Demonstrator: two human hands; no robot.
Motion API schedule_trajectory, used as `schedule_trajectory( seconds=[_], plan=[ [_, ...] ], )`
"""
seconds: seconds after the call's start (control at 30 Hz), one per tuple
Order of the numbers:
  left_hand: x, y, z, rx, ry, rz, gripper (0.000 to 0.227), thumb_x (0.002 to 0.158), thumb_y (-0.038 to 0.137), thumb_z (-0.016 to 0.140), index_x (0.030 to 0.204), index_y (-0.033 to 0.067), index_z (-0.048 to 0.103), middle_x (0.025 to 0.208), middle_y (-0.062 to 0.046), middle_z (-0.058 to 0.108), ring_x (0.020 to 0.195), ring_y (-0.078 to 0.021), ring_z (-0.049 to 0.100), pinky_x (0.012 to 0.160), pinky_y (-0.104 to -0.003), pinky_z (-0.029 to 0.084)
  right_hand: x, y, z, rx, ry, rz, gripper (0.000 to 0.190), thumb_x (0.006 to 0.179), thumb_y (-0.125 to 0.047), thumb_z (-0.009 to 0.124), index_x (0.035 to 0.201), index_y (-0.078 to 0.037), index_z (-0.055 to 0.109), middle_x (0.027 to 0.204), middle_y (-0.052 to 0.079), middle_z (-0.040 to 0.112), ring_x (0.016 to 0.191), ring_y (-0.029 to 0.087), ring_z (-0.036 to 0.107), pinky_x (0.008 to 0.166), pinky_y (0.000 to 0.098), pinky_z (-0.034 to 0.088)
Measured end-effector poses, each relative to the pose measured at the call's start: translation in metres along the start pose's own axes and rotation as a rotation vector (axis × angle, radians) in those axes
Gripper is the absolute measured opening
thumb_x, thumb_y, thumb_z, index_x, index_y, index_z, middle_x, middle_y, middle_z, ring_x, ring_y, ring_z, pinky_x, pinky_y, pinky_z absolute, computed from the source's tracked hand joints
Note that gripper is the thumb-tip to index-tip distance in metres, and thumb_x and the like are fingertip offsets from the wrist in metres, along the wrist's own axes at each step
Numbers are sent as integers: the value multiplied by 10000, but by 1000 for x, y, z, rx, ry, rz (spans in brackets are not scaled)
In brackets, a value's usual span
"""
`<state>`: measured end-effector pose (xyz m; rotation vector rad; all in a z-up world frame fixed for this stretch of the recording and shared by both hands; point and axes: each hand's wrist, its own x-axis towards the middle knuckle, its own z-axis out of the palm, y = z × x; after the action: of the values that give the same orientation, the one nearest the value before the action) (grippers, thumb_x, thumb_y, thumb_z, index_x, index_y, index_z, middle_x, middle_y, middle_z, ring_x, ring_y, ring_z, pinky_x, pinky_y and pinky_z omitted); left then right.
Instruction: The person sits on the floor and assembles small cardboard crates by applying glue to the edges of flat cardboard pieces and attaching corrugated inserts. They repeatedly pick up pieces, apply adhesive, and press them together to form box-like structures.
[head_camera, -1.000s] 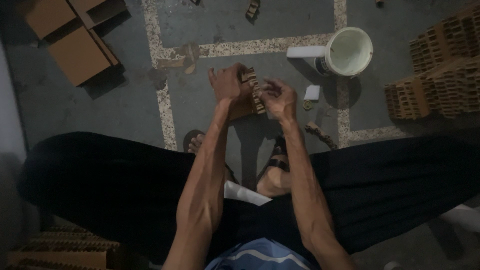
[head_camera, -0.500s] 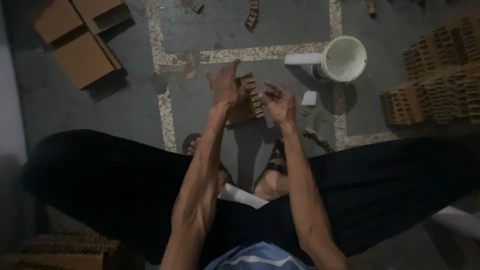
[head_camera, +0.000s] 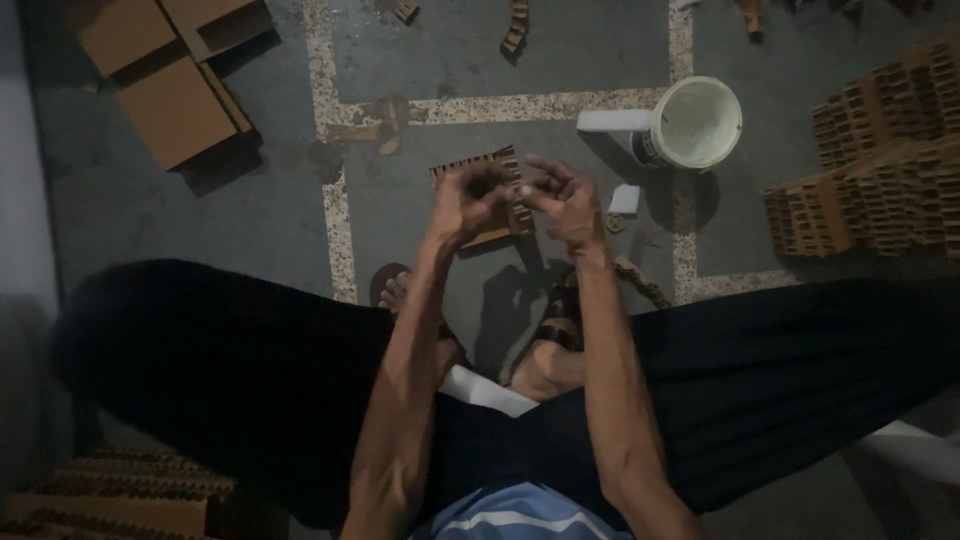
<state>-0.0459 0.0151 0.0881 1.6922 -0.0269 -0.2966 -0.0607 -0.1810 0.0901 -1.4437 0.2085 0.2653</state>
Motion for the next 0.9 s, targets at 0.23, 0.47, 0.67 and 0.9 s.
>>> schedule_trajectory(
  seconds=[0.23,0.47,0.67,0.9],
  plan=[
    [-11,3,0,303,97,197,212,841,16,629,963,30,802,930,-130,732,786,-233,699,707,-368,581,6,13,-3,601,-60,93,367,899,34,659,1247,-37,567,957,68,668,877,176,673,817,295,547],
    [-19,-16,-38,492,404,-22,297,897,146,647,1175,157,752,1015,-123,696,824,-243,673,630,-354,602,15,30,-12,-766,-145,-175,303,952,-59,651,1217,-126,781,1050,154,758,797,178,690,701,317,580],
    [-6,-23,-77,784,432,186,639,664,97,693,1290,201,766,999,-198,649,819,-253,661,680,-356,551,40,18,-9,-893,-89,-242,760,727,-142,868,1433,-139,586,1186,253,680,711,193,674,640,330,615],
    [24,-62,-85,345,-37,-528,722,744,18,567,1420,269,600,693,-37,636,574,-121,535,541,-300,436,73,14,-9,-923,-187,-78,1063,498,-235,1038,1416,-57,532,1208,205,703,832,225,711,742,350,591]
  ],
)
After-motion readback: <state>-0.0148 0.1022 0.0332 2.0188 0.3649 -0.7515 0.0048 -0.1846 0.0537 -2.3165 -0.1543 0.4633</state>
